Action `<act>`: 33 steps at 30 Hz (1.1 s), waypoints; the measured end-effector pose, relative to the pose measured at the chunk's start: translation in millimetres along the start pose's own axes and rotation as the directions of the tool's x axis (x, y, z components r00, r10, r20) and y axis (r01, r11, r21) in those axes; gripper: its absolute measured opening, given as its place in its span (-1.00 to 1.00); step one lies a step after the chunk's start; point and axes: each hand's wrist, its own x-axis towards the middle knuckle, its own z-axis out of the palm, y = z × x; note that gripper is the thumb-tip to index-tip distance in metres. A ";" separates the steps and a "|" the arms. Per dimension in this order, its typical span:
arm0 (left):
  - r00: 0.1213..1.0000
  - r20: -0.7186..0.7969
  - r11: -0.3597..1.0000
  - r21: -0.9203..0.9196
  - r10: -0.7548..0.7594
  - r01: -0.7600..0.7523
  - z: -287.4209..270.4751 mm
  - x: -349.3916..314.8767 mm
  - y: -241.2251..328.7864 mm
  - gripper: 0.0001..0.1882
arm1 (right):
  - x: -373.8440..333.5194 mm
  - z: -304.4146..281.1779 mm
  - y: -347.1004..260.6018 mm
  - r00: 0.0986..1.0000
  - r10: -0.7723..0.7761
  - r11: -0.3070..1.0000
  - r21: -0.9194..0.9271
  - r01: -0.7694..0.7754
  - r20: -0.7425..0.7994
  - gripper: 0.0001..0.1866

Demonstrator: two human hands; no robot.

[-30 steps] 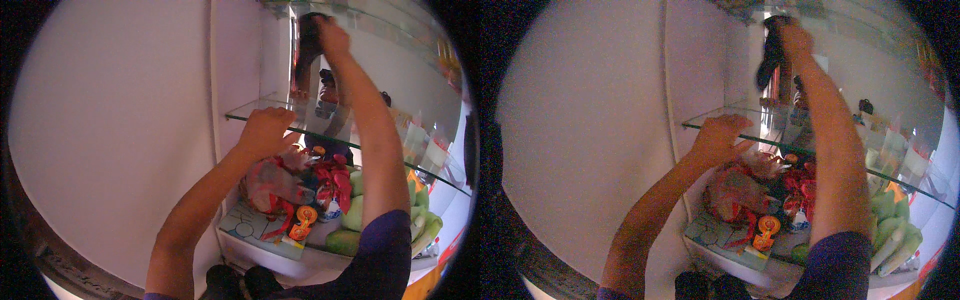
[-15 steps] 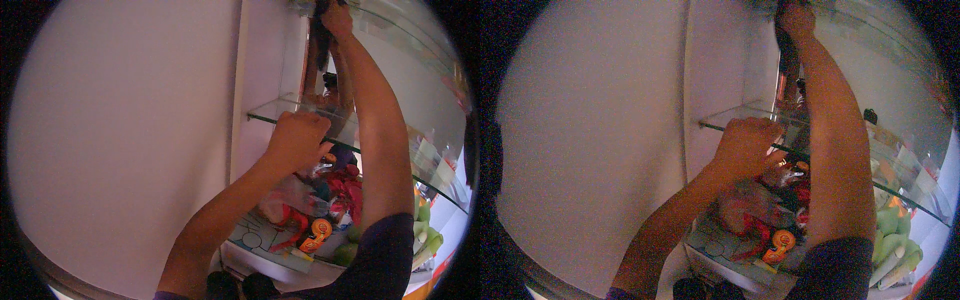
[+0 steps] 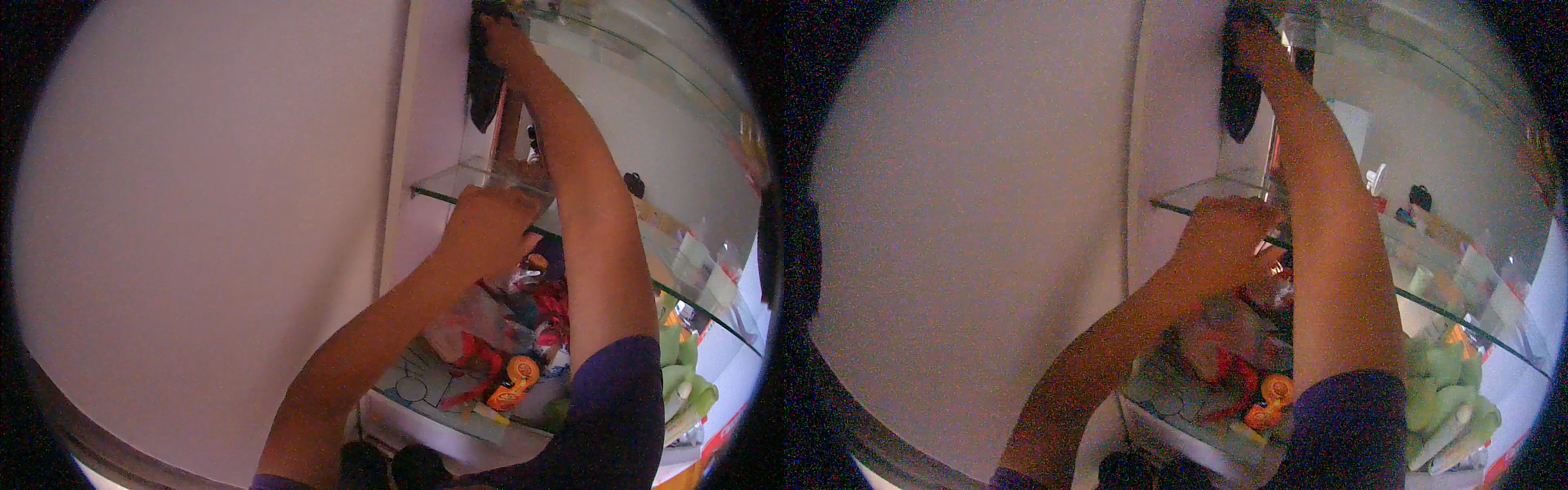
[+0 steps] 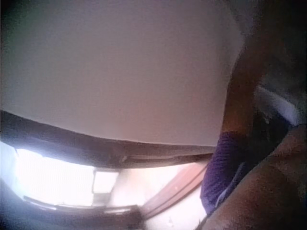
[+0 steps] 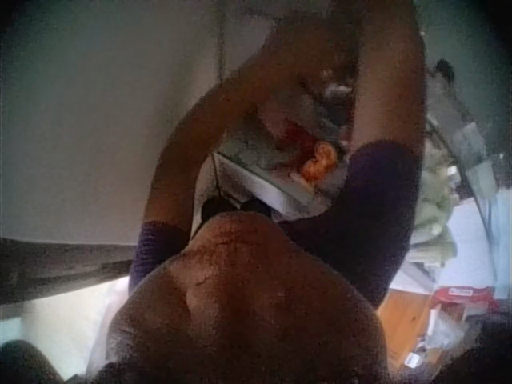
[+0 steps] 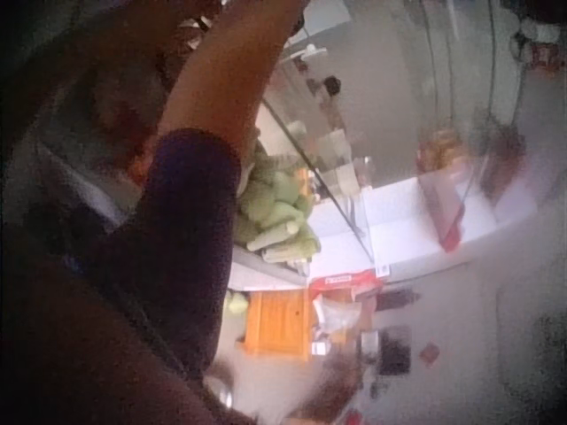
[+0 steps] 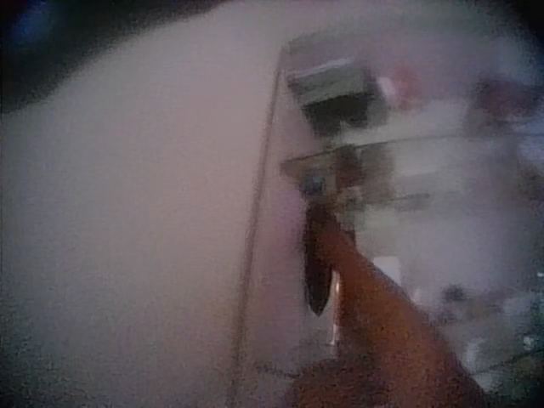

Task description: The person organizes items on a glass display shelf, moving plastic bags and boxes aside, then wiping the glass surface with a dark cloth. They handle green pears and other packaged goods, rearranging them on the shelf.

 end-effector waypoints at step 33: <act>1.000 -0.011 0.997 0.071 0.009 -0.008 -1.4 -1.3 1.8 -0.63 | 4.1 -34.2 -30.3 0.874 0.231 -0.183 0.902 -0.392 0.427 -0.34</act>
